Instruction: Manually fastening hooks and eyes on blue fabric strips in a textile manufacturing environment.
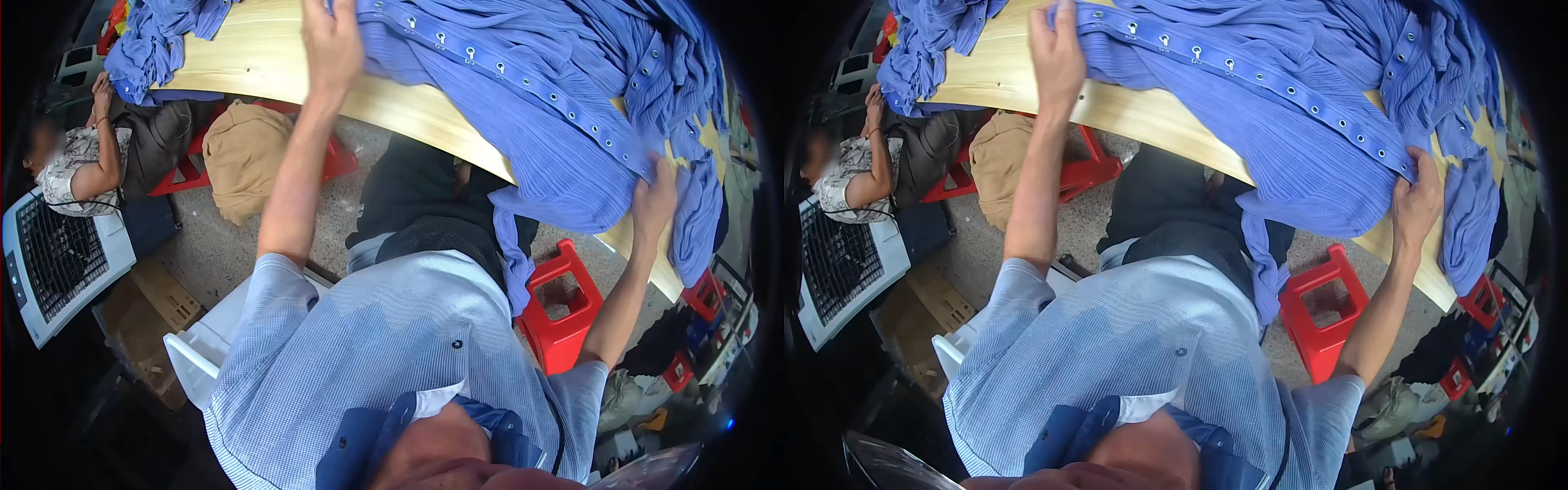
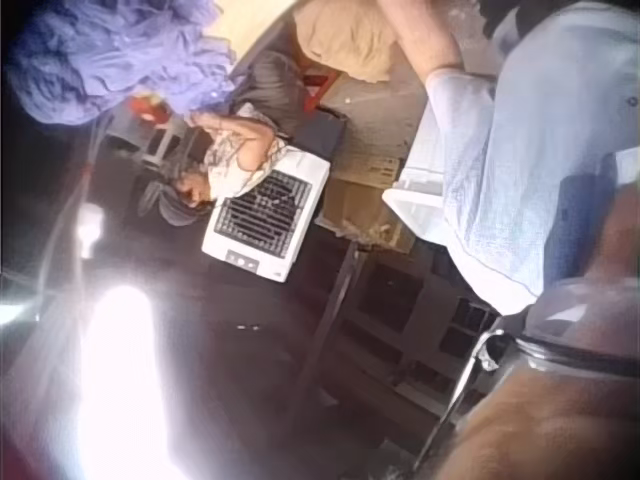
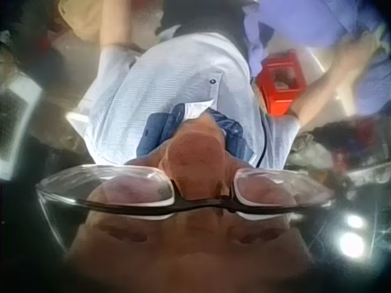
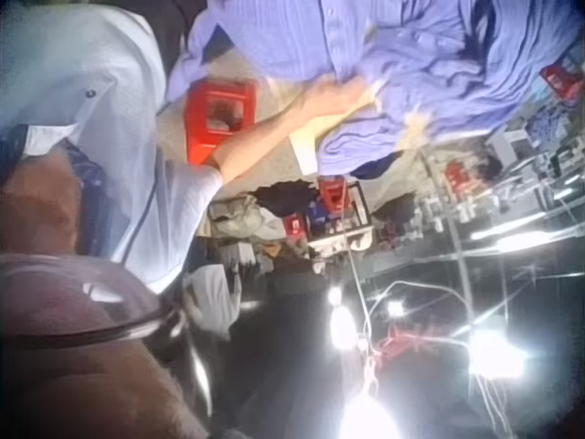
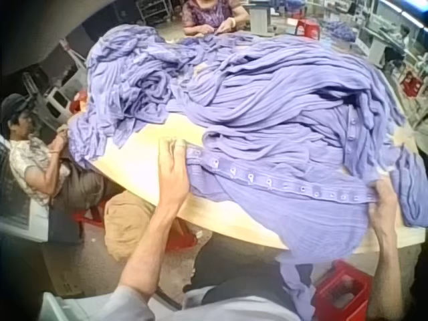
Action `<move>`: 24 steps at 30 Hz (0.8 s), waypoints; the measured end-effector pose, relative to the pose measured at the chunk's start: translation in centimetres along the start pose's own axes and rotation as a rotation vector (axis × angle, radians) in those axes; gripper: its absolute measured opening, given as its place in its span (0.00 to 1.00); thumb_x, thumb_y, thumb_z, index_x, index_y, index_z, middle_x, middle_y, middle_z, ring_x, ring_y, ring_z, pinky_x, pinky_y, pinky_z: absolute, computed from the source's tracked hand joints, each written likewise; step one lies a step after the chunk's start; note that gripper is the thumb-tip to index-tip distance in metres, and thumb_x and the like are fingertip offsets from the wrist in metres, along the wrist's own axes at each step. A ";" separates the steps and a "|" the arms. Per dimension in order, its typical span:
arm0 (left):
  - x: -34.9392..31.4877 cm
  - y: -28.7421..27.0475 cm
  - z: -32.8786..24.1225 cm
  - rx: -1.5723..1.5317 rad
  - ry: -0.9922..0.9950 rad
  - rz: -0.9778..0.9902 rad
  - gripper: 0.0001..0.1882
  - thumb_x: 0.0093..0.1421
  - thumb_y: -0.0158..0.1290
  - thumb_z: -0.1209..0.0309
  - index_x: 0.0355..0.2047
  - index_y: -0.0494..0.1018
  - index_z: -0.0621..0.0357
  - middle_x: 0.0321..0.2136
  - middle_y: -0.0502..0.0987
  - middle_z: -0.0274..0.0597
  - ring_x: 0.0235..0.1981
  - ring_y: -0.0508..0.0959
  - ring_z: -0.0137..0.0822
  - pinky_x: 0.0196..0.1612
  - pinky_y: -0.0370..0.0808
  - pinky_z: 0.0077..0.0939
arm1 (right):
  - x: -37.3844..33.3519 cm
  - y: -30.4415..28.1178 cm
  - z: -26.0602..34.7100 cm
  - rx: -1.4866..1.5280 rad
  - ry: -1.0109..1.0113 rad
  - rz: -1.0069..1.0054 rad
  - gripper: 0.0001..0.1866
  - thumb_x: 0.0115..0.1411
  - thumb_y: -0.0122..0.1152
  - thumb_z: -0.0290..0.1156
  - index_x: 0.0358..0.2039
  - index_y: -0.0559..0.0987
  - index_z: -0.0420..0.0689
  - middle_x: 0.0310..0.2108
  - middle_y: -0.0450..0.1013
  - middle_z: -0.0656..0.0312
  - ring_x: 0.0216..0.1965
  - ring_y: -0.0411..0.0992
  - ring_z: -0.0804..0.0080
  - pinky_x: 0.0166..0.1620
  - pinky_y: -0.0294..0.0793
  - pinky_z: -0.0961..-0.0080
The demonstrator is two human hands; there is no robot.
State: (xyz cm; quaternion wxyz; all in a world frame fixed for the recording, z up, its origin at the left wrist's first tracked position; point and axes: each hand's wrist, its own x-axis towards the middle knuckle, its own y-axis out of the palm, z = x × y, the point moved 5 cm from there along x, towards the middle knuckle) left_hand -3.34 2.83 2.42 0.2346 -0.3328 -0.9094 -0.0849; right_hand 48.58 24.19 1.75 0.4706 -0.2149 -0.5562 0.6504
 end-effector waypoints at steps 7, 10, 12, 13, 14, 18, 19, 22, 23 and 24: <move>0.0 -6.9 -2.3 0.679 0.014 0.332 0.12 0.76 0.63 0.68 0.51 0.73 0.59 0.16 0.74 0.33 0.19 0.69 0.22 0.22 0.64 0.23 | -1.0 -0.9 1.4 -0.088 -0.098 -0.073 0.27 0.52 0.58 0.12 0.54 0.84 0.43 0.47 0.83 0.50 0.51 0.82 0.47 0.53 0.81 0.57; -3.1 -9.2 -0.8 1.015 0.182 0.448 0.18 0.71 0.69 0.59 0.49 0.75 0.54 0.14 0.73 0.39 0.14 0.75 0.35 0.20 0.69 0.32 | -0.7 -0.1 3.0 -0.126 -0.215 -0.097 0.29 0.50 0.60 0.13 0.53 0.84 0.44 0.46 0.82 0.51 0.49 0.82 0.47 0.52 0.81 0.55; -4.6 -9.5 -0.5 1.108 0.294 0.369 0.17 0.71 0.69 0.59 0.49 0.76 0.53 0.15 0.75 0.39 0.14 0.77 0.39 0.20 0.72 0.36 | -0.7 -0.3 3.3 -0.175 -0.263 -0.095 0.29 0.48 0.60 0.13 0.53 0.84 0.45 0.45 0.81 0.52 0.48 0.81 0.47 0.51 0.80 0.55; -4.9 -9.4 -0.4 1.116 0.269 0.351 0.16 0.71 0.69 0.60 0.49 0.76 0.53 0.15 0.75 0.40 0.14 0.78 0.40 0.21 0.72 0.36 | -0.7 -0.6 3.3 -0.191 -0.284 -0.094 0.30 0.47 0.60 0.13 0.53 0.84 0.46 0.44 0.81 0.53 0.47 0.81 0.48 0.50 0.80 0.55; -5.3 -9.4 -0.3 1.123 0.245 0.333 0.15 0.71 0.69 0.61 0.49 0.76 0.53 0.16 0.76 0.40 0.15 0.78 0.41 0.21 0.72 0.36 | -0.8 -0.9 3.2 -0.208 -0.305 -0.093 0.30 0.46 0.61 0.13 0.52 0.84 0.46 0.43 0.80 0.53 0.47 0.81 0.48 0.49 0.80 0.54; -5.0 -7.5 -3.3 1.292 0.097 0.267 0.12 0.70 0.65 0.74 0.51 0.78 0.54 0.30 0.83 0.47 0.32 0.86 0.45 0.36 0.79 0.42 | -1.4 -1.6 3.7 -0.290 -0.321 -0.022 0.30 0.47 0.59 0.14 0.53 0.84 0.45 0.46 0.81 0.54 0.48 0.80 0.50 0.52 0.79 0.55; -4.7 -6.9 -4.6 1.208 0.158 0.215 0.11 0.68 0.64 0.77 0.49 0.80 0.56 0.38 0.84 0.46 0.36 0.85 0.46 0.39 0.80 0.40 | -1.4 -1.7 4.4 -0.319 -0.309 -0.004 0.30 0.48 0.59 0.14 0.54 0.84 0.45 0.47 0.81 0.54 0.50 0.79 0.50 0.54 0.79 0.55; -5.8 -2.7 -7.8 0.962 0.322 0.149 0.08 0.64 0.65 0.80 0.43 0.83 0.59 0.39 0.85 0.43 0.38 0.85 0.46 0.42 0.81 0.39 | -1.7 -3.8 9.4 -0.223 -0.274 0.002 0.35 0.55 0.63 0.15 0.65 0.79 0.46 0.60 0.77 0.51 0.60 0.75 0.47 0.63 0.75 0.51; -6.7 -0.1 -8.2 0.827 0.343 0.222 0.08 0.63 0.66 0.80 0.43 0.83 0.58 0.39 0.85 0.43 0.39 0.85 0.46 0.42 0.81 0.39 | -2.0 -4.2 10.9 -0.196 -0.273 0.007 0.34 0.57 0.66 0.17 0.67 0.77 0.46 0.64 0.75 0.49 0.63 0.74 0.44 0.65 0.73 0.51; -7.6 2.7 -8.3 0.677 0.361 0.297 0.09 0.62 0.68 0.79 0.42 0.83 0.58 0.38 0.85 0.42 0.39 0.85 0.46 0.42 0.81 0.40 | -2.3 -4.0 12.2 -0.126 -0.291 0.021 0.33 0.58 0.67 0.17 0.66 0.78 0.46 0.63 0.75 0.49 0.62 0.74 0.44 0.65 0.73 0.51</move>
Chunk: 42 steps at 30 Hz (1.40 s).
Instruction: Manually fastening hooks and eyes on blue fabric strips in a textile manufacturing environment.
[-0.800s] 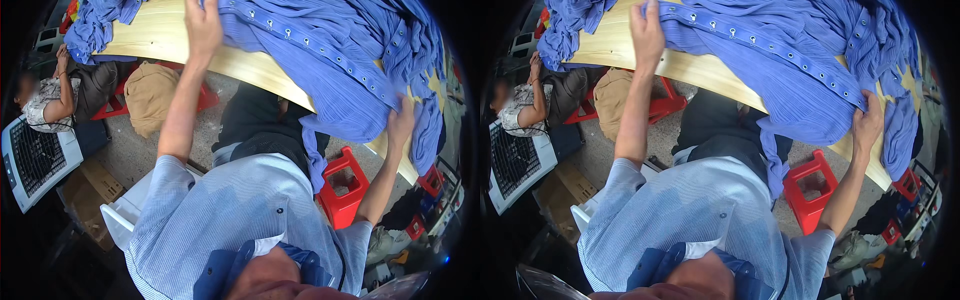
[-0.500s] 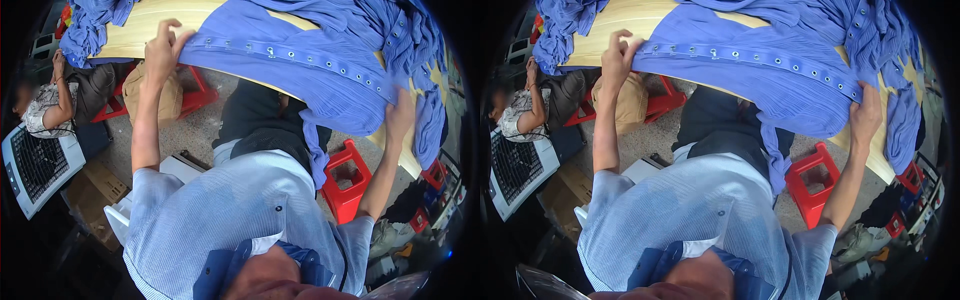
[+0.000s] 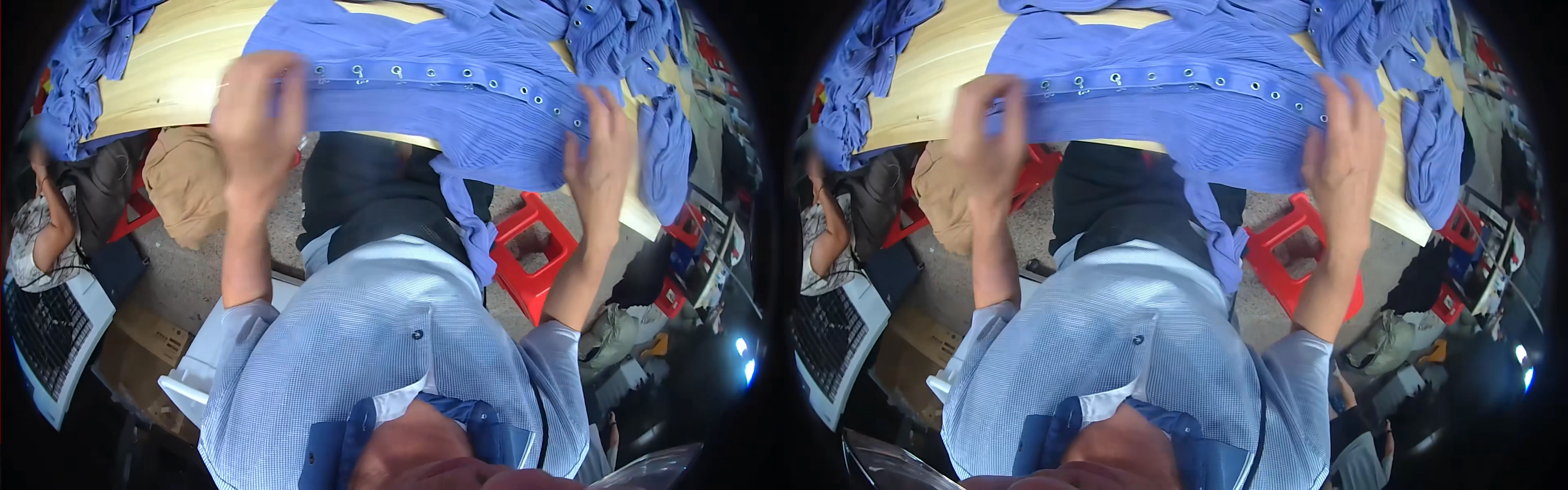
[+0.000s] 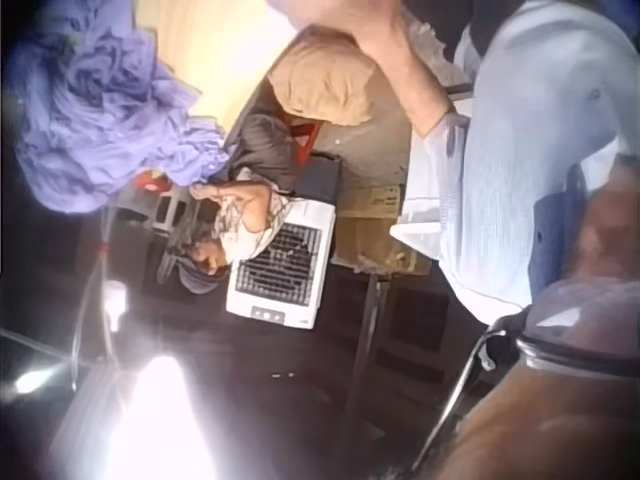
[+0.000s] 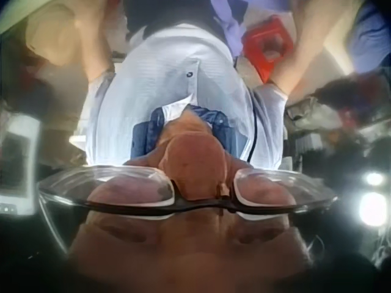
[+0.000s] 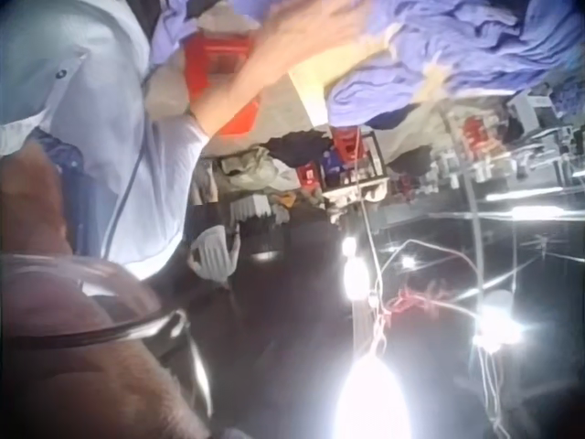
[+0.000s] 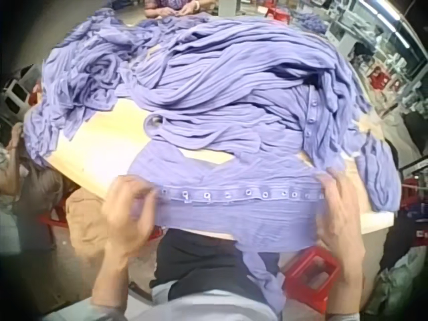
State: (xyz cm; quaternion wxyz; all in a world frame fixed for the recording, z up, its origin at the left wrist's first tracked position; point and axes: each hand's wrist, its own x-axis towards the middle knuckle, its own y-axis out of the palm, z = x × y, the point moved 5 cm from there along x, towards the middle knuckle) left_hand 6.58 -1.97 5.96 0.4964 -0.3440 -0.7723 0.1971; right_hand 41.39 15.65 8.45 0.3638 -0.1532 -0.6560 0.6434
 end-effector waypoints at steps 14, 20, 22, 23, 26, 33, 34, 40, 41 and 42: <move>-0.8 7.6 -2.9 -0.201 0.160 0.196 0.10 0.57 0.72 0.76 0.39 0.86 0.57 0.39 0.83 0.38 0.39 0.82 0.45 0.43 0.79 0.37 | -0.1 6.2 5.6 0.293 -0.116 -0.193 0.08 0.57 0.75 0.23 0.39 0.88 0.44 0.38 0.81 0.62 0.38 0.78 0.62 0.42 0.78 0.65; -1.4 7.2 -3.8 -0.115 0.174 0.156 0.12 0.56 0.74 0.78 0.40 0.88 0.55 0.39 0.85 0.36 0.39 0.81 0.40 0.44 0.76 0.35 | 1.6 7.3 11.5 0.397 -0.282 -0.216 0.18 0.55 0.68 0.25 0.48 0.88 0.44 0.45 0.82 0.64 0.41 0.78 0.64 0.44 0.78 0.66; -0.9 7.1 -4.3 -0.023 0.148 0.191 0.10 0.58 0.74 0.74 0.40 0.86 0.54 0.40 0.84 0.35 0.39 0.81 0.41 0.44 0.74 0.37 | 2.2 8.5 11.9 0.335 -0.236 -0.222 0.19 0.57 0.67 0.26 0.50 0.87 0.43 0.47 0.81 0.63 0.45 0.78 0.65 0.45 0.78 0.66; -0.6 7.0 -4.7 -0.021 0.150 0.192 0.10 0.58 0.74 0.74 0.40 0.86 0.54 0.40 0.84 0.35 0.39 0.81 0.41 0.44 0.74 0.37 | 2.2 8.7 11.8 0.332 -0.208 -0.225 0.19 0.58 0.67 0.26 0.51 0.87 0.44 0.47 0.81 0.63 0.46 0.77 0.65 0.44 0.77 0.65; 0.6 7.8 -6.0 0.070 0.122 0.262 0.11 0.58 0.73 0.69 0.37 0.82 0.54 0.38 0.81 0.38 0.40 0.81 0.45 0.43 0.75 0.40 | 2.1 9.2 11.7 0.290 -0.163 -0.216 0.18 0.59 0.68 0.26 0.51 0.88 0.44 0.46 0.81 0.65 0.46 0.77 0.66 0.45 0.74 0.66; 0.3 10.2 -5.4 -0.033 0.072 0.211 0.08 0.58 0.67 0.73 0.38 0.82 0.55 0.36 0.79 0.42 0.41 0.80 0.49 0.44 0.78 0.46 | 3.4 9.5 11.2 0.254 -0.114 -0.203 0.14 0.61 0.71 0.27 0.48 0.89 0.50 0.43 0.79 0.69 0.48 0.76 0.66 0.58 0.68 0.53; 0.2 10.3 -5.0 -0.088 0.047 0.199 0.10 0.57 0.66 0.74 0.40 0.83 0.55 0.36 0.79 0.42 0.42 0.80 0.49 0.44 0.78 0.45 | 3.5 9.7 11.0 0.270 -0.130 -0.259 0.13 0.61 0.71 0.27 0.47 0.89 0.51 0.43 0.79 0.70 0.49 0.76 0.66 0.60 0.67 0.50; 0.3 10.6 -3.8 -0.198 -0.071 0.187 0.11 0.58 0.68 0.79 0.42 0.86 0.58 0.34 0.81 0.43 0.39 0.83 0.44 0.43 0.80 0.37 | 3.5 10.4 10.9 0.234 -0.194 -0.345 0.10 0.62 0.72 0.27 0.44 0.88 0.52 0.41 0.79 0.71 0.48 0.76 0.68 0.65 0.64 0.48; 0.2 10.8 -3.5 -0.234 -0.127 0.205 0.10 0.59 0.68 0.79 0.42 0.86 0.59 0.34 0.81 0.43 0.38 0.83 0.43 0.42 0.80 0.35 | 3.5 10.3 11.0 0.234 -0.209 -0.369 0.09 0.62 0.72 0.27 0.43 0.87 0.52 0.41 0.79 0.71 0.48 0.77 0.68 0.65 0.64 0.48; 0.2 11.0 -3.2 -0.236 -0.127 0.204 0.10 0.59 0.68 0.79 0.42 0.86 0.59 0.34 0.81 0.43 0.38 0.83 0.43 0.42 0.80 0.35 | 3.5 10.3 11.0 0.232 -0.210 -0.369 0.09 0.62 0.72 0.27 0.43 0.87 0.52 0.41 0.79 0.71 0.48 0.77 0.68 0.65 0.64 0.48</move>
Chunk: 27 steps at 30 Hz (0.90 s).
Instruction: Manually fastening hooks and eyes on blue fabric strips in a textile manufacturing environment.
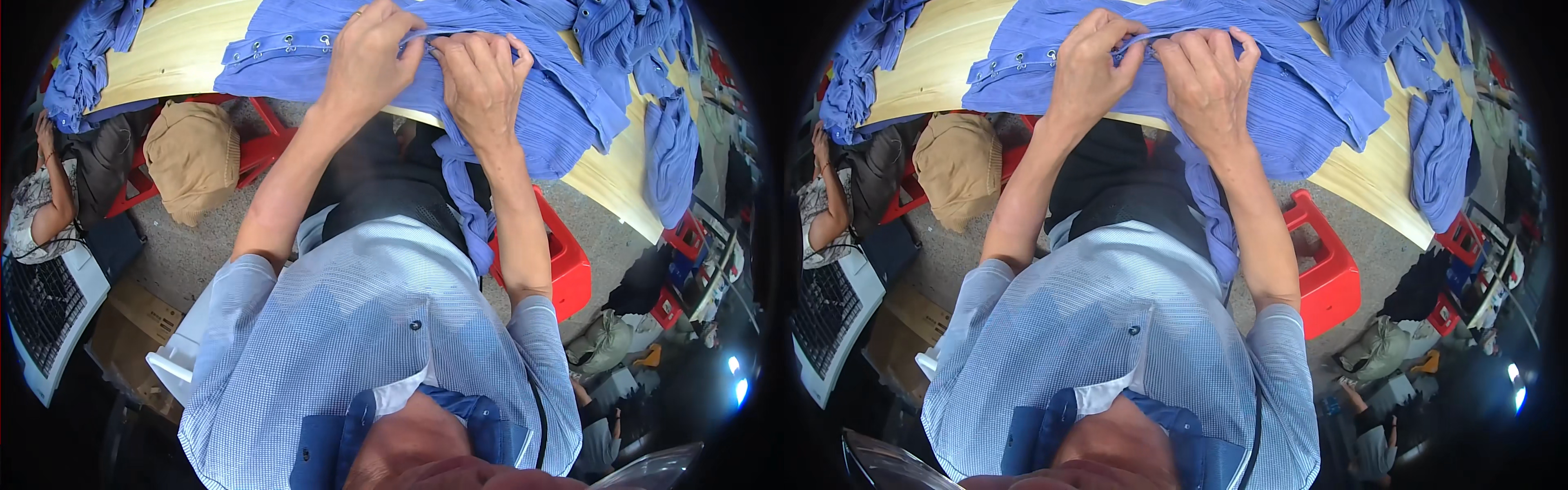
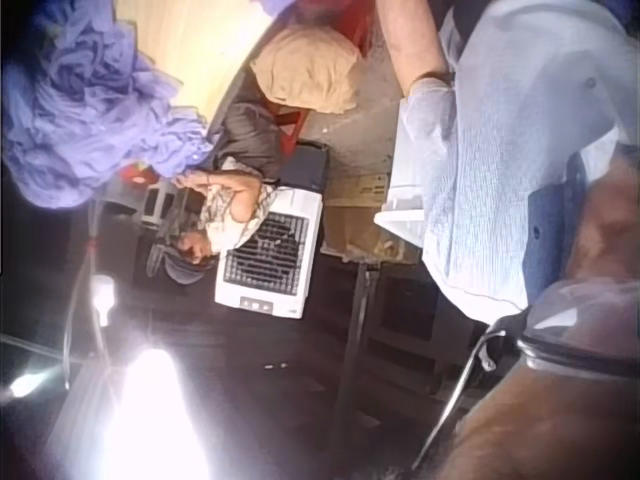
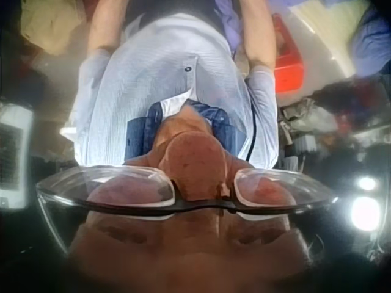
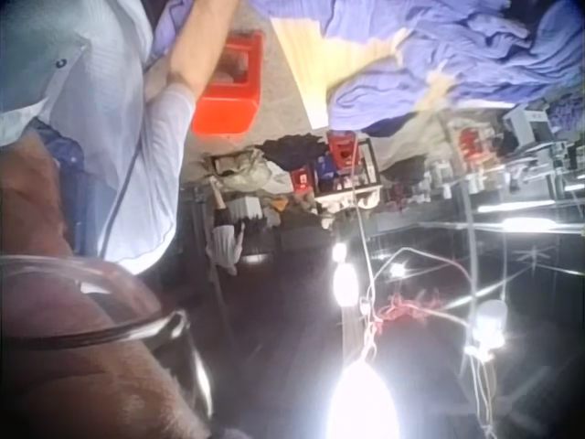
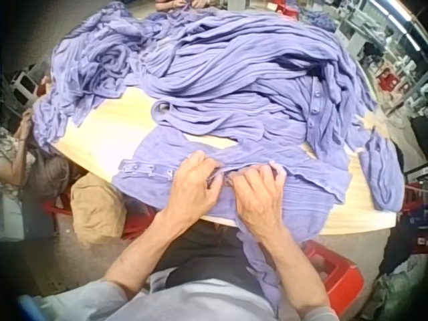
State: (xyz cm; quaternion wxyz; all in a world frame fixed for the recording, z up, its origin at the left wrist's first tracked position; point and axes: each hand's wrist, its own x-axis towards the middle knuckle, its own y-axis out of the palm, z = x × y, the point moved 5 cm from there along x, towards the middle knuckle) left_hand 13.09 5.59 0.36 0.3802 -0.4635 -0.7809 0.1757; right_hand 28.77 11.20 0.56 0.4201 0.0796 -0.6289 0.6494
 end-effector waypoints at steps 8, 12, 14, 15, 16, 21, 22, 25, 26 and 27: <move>-0.1 -0.6 0.1 -0.089 0.040 0.028 0.04 0.64 0.65 0.78 0.39 0.83 0.64 0.34 0.78 0.53 0.37 0.79 0.57 0.41 0.75 0.46 | 0.1 -0.2 -0.8 0.147 0.036 -0.065 0.08 0.60 0.79 0.31 0.39 0.88 0.50 0.36 0.80 0.68 0.44 0.79 0.66 0.62 0.65 0.54; 0.0 -0.7 0.2 -0.154 0.070 0.046 0.08 0.65 0.66 0.78 0.45 0.86 0.61 0.37 0.84 0.43 0.35 0.82 0.41 0.40 0.78 0.32 | 0.0 0.0 -1.1 0.196 0.075 -0.089 0.07 0.60 0.79 0.31 0.38 0.89 0.49 0.34 0.81 0.68 0.43 0.79 0.66 0.62 0.65 0.54; -0.1 -0.7 0.2 -0.143 0.046 0.085 0.07 0.67 0.66 0.77 0.45 0.86 0.61 0.38 0.85 0.43 0.37 0.81 0.42 0.42 0.78 0.33 | 0.1 0.1 -1.3 0.249 0.113 -0.054 0.05 0.61 0.79 0.30 0.37 0.89 0.49 0.34 0.82 0.68 0.43 0.80 0.65 0.64 0.64 0.54; 0.0 -0.7 0.3 -0.142 0.044 0.087 0.07 0.67 0.66 0.77 0.45 0.86 0.61 0.38 0.85 0.43 0.37 0.81 0.42 0.42 0.78 0.33 | 0.0 0.1 -1.4 0.251 0.115 -0.052 0.05 0.61 0.79 0.30 0.37 0.89 0.49 0.34 0.82 0.68 0.43 0.80 0.65 0.64 0.64 0.54; 0.0 -0.7 0.2 -0.133 0.083 0.088 0.07 0.68 0.65 0.76 0.46 0.86 0.61 0.37 0.85 0.43 0.38 0.81 0.43 0.43 0.78 0.35 | 0.0 0.2 -1.6 0.260 0.131 -0.030 0.04 0.61 0.79 0.30 0.36 0.89 0.49 0.34 0.82 0.68 0.43 0.80 0.65 0.66 0.63 0.53; 0.0 0.4 1.1 -0.109 0.165 0.085 0.08 0.67 0.67 0.73 0.46 0.87 0.58 0.39 0.85 0.41 0.40 0.81 0.45 0.47 0.77 0.38 | -0.2 0.4 -1.9 0.280 0.164 0.000 0.03 0.61 0.79 0.30 0.34 0.90 0.49 0.34 0.82 0.68 0.43 0.80 0.65 0.69 0.62 0.50; 0.1 0.3 1.0 -0.228 0.299 -0.051 0.06 0.66 0.66 0.76 0.43 0.85 0.61 0.36 0.83 0.46 0.38 0.81 0.50 0.44 0.76 0.42 | -0.2 0.5 -1.8 0.265 0.146 -0.013 0.04 0.61 0.79 0.30 0.35 0.90 0.49 0.34 0.82 0.68 0.43 0.80 0.65 0.69 0.62 0.50; -0.3 0.0 1.0 -0.333 0.439 -0.207 0.05 0.65 0.65 0.79 0.40 0.84 0.64 0.33 0.81 0.51 0.36 0.81 0.56 0.41 0.75 0.45 | -0.1 0.4 -1.4 0.218 0.100 -0.056 0.04 0.61 0.79 0.30 0.35 0.90 0.49 0.34 0.82 0.68 0.42 0.80 0.66 0.69 0.62 0.48; -0.4 0.0 1.0 -0.318 0.446 -0.228 0.05 0.65 0.65 0.79 0.40 0.84 0.64 0.33 0.82 0.51 0.36 0.81 0.56 0.41 0.76 0.45 | 0.0 0.2 -1.2 0.185 0.070 -0.087 0.04 0.61 0.79 0.30 0.35 0.90 0.49 0.34 0.82 0.68 0.42 0.79 0.66 0.69 0.61 0.48; -0.4 -0.4 0.1 -0.322 0.445 -0.223 0.05 0.65 0.65 0.79 0.40 0.84 0.64 0.33 0.82 0.51 0.36 0.81 0.56 0.41 0.76 0.45 | -0.2 0.1 -1.3 0.182 0.075 -0.085 0.04 0.61 0.79 0.30 0.35 0.90 0.49 0.34 0.82 0.68 0.42 0.79 0.66 0.69 0.61 0.48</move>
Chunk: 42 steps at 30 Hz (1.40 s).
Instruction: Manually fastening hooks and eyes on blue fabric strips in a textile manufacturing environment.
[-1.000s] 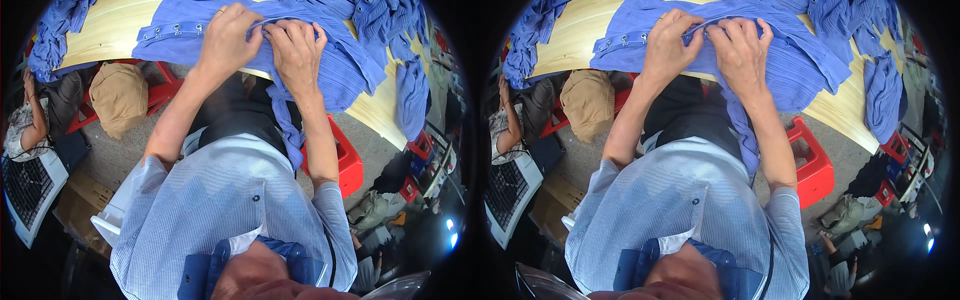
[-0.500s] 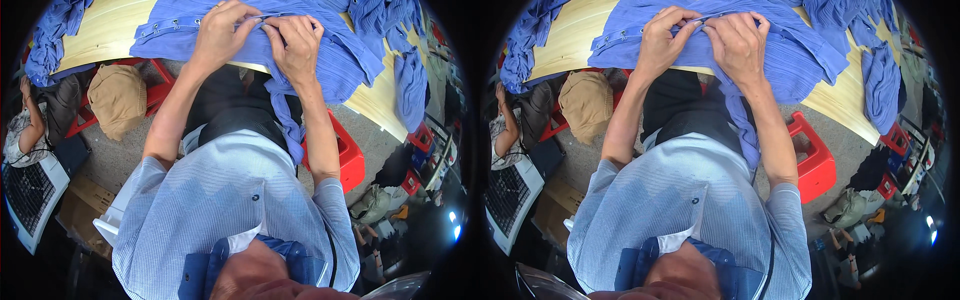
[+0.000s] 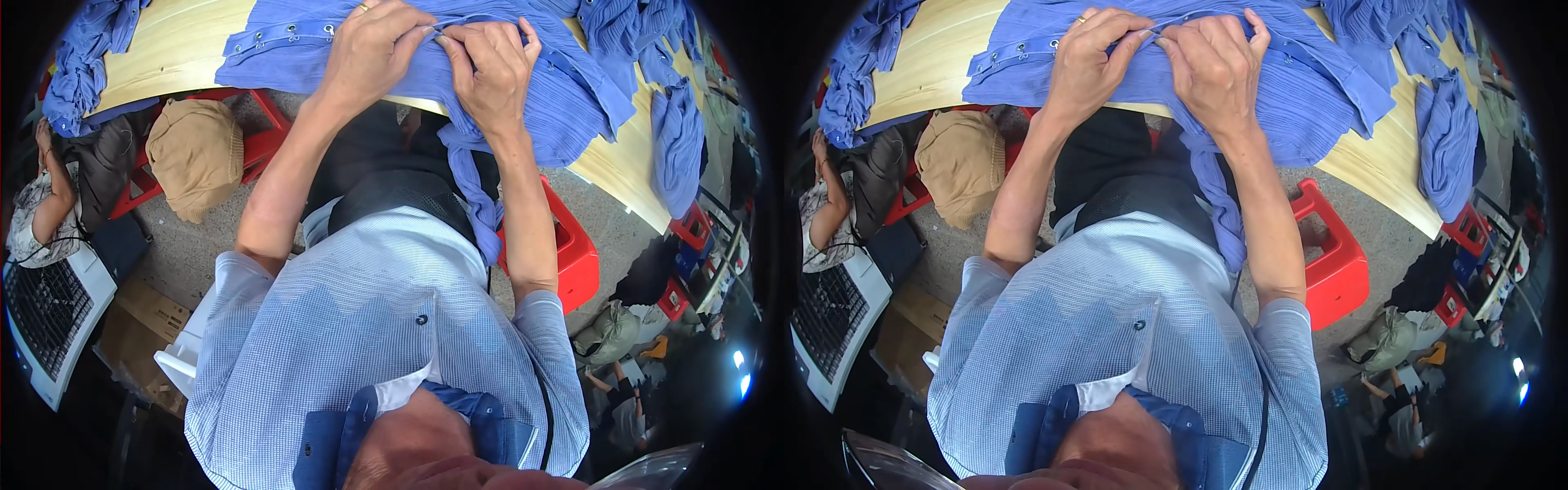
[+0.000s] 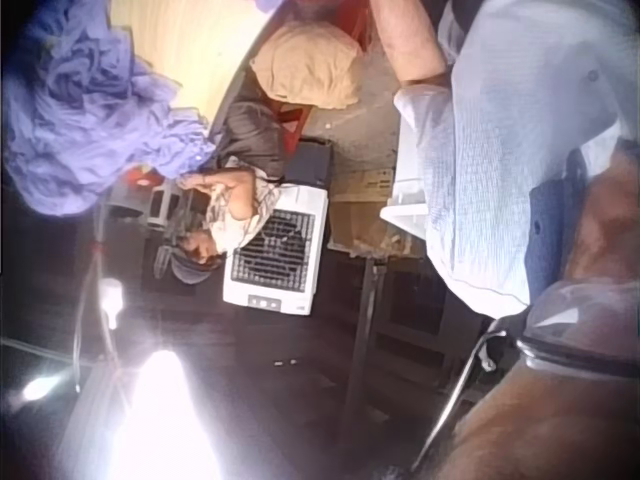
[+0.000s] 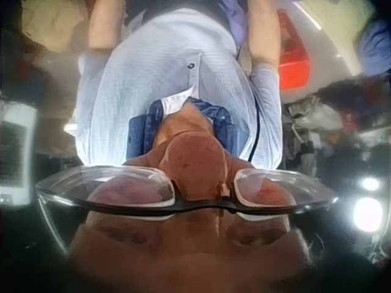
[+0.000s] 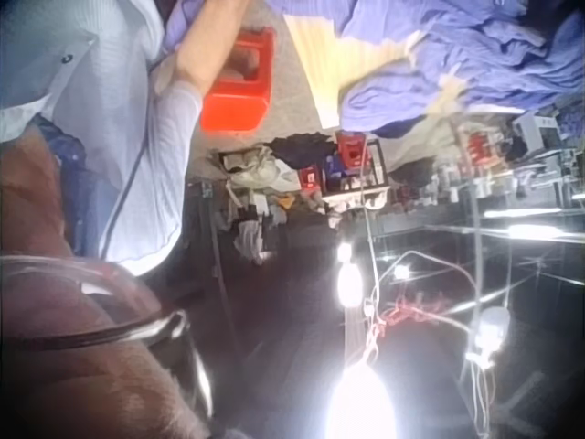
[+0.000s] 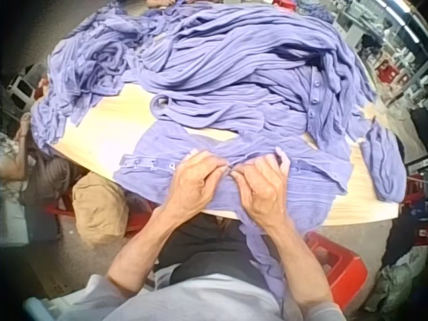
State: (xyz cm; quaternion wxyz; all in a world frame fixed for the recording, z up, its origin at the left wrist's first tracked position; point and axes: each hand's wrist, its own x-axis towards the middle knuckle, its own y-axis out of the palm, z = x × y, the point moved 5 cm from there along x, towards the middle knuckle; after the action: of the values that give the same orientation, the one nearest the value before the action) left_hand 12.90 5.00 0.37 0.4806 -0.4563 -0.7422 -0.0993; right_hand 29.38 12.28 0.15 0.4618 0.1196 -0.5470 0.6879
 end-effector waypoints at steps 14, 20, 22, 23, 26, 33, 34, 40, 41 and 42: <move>1.0 0.0 -1.3 0.164 -0.247 0.306 0.08 0.64 0.62 0.82 0.43 0.82 0.62 0.35 0.81 0.50 0.36 0.79 0.57 0.42 0.75 0.46 | -0.4 -0.3 -0.7 0.035 0.033 -0.016 0.04 0.60 0.79 0.30 0.33 0.90 0.51 0.33 0.83 0.70 0.41 0.80 0.69 0.71 0.60 0.48; 1.1 -0.3 -1.6 0.214 -0.227 0.398 0.07 0.67 0.60 0.80 0.44 0.81 0.61 0.39 0.80 0.50 0.40 0.79 0.57 0.44 0.75 0.48 | -0.1 -0.7 0.7 -0.112 -0.027 -0.040 0.06 0.61 0.80 0.29 0.37 0.89 0.52 0.36 0.83 0.71 0.43 0.81 0.71 0.70 0.61 0.49; 1.5 -0.1 -1.9 0.256 -0.201 0.408 0.05 0.66 0.61 0.79 0.42 0.81 0.61 0.37 0.80 0.49 0.39 0.79 0.56 0.43 0.75 0.47 | -0.2 -0.8 1.0 -0.160 -0.057 -0.032 0.07 0.60 0.80 0.29 0.38 0.89 0.53 0.36 0.82 0.72 0.43 0.81 0.71 0.70 0.61 0.49; 1.6 0.0 -2.1 0.300 -0.176 0.418 0.04 0.66 0.62 0.77 0.41 0.81 0.60 0.35 0.80 0.49 0.37 0.80 0.55 0.42 0.76 0.47 | -0.2 -0.8 1.2 -0.206 -0.089 -0.023 0.09 0.59 0.80 0.29 0.39 0.89 0.54 0.37 0.81 0.72 0.43 0.80 0.72 0.70 0.61 0.49; 1.6 0.2 -2.5 0.339 -0.130 0.436 0.10 0.65 0.69 0.71 0.47 0.88 0.54 0.43 0.84 0.38 0.41 0.81 0.43 0.47 0.77 0.39 | -0.5 -1.4 1.2 -0.200 -0.160 -0.022 0.09 0.58 0.78 0.28 0.39 0.88 0.52 0.36 0.80 0.73 0.42 0.79 0.71 0.68 0.63 0.49; -0.9 -1.5 -2.2 0.505 -0.045 0.407 0.15 0.62 0.72 0.62 0.48 0.88 0.49 0.45 0.82 0.33 0.44 0.81 0.40 0.48 0.75 0.38 | -2.7 -3.7 -0.2 -0.105 0.056 0.159 0.18 0.59 0.79 0.32 0.50 0.88 0.52 0.49 0.82 0.69 0.53 0.79 0.67 0.67 0.65 0.52; -0.1 -1.2 -3.2 0.563 -0.042 0.401 0.14 0.61 0.72 0.62 0.46 0.88 0.50 0.43 0.81 0.33 0.44 0.81 0.40 0.48 0.75 0.37 | -2.8 -3.7 -0.1 -0.138 0.068 0.174 0.19 0.59 0.79 0.32 0.52 0.88 0.52 0.50 0.81 0.69 0.54 0.79 0.67 0.68 0.64 0.49; 1.7 3.3 -3.5 0.454 -0.206 0.302 0.13 0.61 0.71 0.70 0.45 0.86 0.54 0.39 0.81 0.39 0.42 0.82 0.45 0.44 0.78 0.38 | -2.2 -3.5 0.0 -0.207 0.033 0.162 0.14 0.62 0.75 0.30 0.49 0.89 0.53 0.45 0.80 0.72 0.51 0.79 0.69 0.68 0.64 0.43; 1.5 3.7 -2.9 0.409 -0.259 0.256 0.13 0.60 0.72 0.73 0.46 0.87 0.55 0.40 0.83 0.41 0.41 0.83 0.46 0.45 0.80 0.39 | -2.1 -3.5 0.0 -0.214 0.015 0.174 0.12 0.62 0.74 0.30 0.47 0.89 0.53 0.44 0.80 0.73 0.50 0.78 0.70 0.68 0.64 0.42; 1.6 4.1 -2.9 0.407 -0.294 0.282 0.11 0.60 0.70 0.77 0.44 0.87 0.57 0.38 0.83 0.44 0.41 0.84 0.48 0.48 0.81 0.40 | -2.1 -3.6 -0.2 -0.215 0.021 0.168 0.12 0.62 0.74 0.30 0.47 0.89 0.53 0.44 0.80 0.73 0.50 0.78 0.70 0.68 0.64 0.42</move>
State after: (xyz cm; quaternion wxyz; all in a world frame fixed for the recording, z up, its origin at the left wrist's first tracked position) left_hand 17.72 6.54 1.95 0.4587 -0.4589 -0.7377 0.1866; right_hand 33.37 11.33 1.02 0.4183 0.0160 -0.6209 0.6628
